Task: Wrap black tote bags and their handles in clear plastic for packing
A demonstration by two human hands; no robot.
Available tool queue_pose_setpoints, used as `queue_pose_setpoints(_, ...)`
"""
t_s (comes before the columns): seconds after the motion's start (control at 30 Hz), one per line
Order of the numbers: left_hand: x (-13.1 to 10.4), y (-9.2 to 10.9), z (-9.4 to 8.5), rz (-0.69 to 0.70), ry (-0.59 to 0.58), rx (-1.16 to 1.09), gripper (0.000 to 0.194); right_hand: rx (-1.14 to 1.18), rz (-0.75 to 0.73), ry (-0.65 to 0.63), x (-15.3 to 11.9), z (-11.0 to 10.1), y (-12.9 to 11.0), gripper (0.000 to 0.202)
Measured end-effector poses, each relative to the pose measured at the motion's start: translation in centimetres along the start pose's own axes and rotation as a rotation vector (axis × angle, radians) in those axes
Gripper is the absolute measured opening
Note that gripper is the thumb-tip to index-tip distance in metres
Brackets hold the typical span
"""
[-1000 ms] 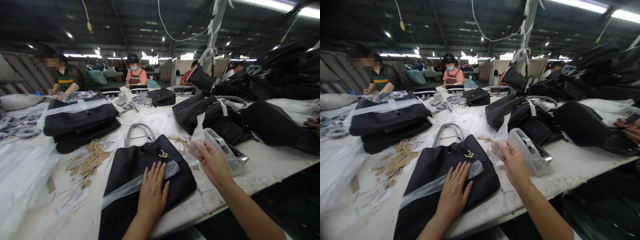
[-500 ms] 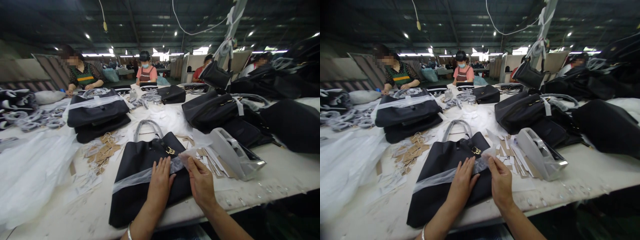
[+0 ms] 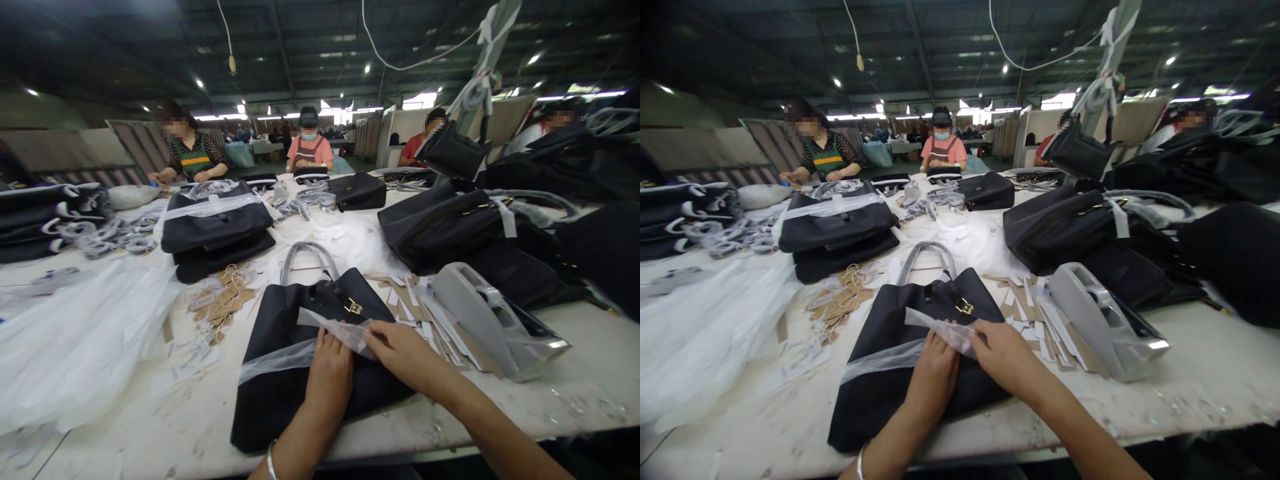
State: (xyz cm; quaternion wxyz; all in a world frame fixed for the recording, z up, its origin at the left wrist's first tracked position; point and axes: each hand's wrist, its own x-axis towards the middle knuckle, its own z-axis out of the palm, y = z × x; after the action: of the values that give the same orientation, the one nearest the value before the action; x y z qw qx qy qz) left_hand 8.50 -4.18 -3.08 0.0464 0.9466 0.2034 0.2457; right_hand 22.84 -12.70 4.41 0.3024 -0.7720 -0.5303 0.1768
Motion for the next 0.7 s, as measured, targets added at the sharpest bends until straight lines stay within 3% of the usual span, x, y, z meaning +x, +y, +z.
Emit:
queue_pose_setpoints(0.1,-0.1,-0.1,0.2,-0.007,0.013,-0.014,0.051,-0.179,-0.077,-0.029,2.3,0.0,-0.9,0.024)
queue_pose_setpoints(0.27,-0.4,-0.3,1.0,-0.029,0.013,0.003,0.048,-0.286,-0.170,0.255,4.1,0.2,-2.2,0.023)
queue_pose_setpoints(0.37,-0.5,-0.3,1.2,-0.042,0.024,-0.011,0.048,-0.072,-0.232,0.313,3.2,0.0,-2.1,0.020)
queue_pose_setpoints(0.47,-0.4,-0.5,0.9,-0.056,0.069,-0.130,0.045,0.321,-0.090,0.396,1.6,0.1,-1.7,0.020)
queue_pose_setpoints(0.53,-0.3,-0.7,0.2,-0.106,0.126,-0.324,0.040,0.614,0.000,0.475,0.7,0.7,-1.6,0.024)
queue_pose_setpoints(0.63,0.1,-0.9,-1.3,-0.334,0.264,-0.723,0.035,0.869,0.020,0.613,-0.5,2.7,-1.6,0.027)
queue_pose_setpoints(0.7,0.3,-1.0,-2.2,-0.495,0.389,-0.962,0.038,0.821,0.040,0.664,-1.1,4.5,-1.6,0.029)
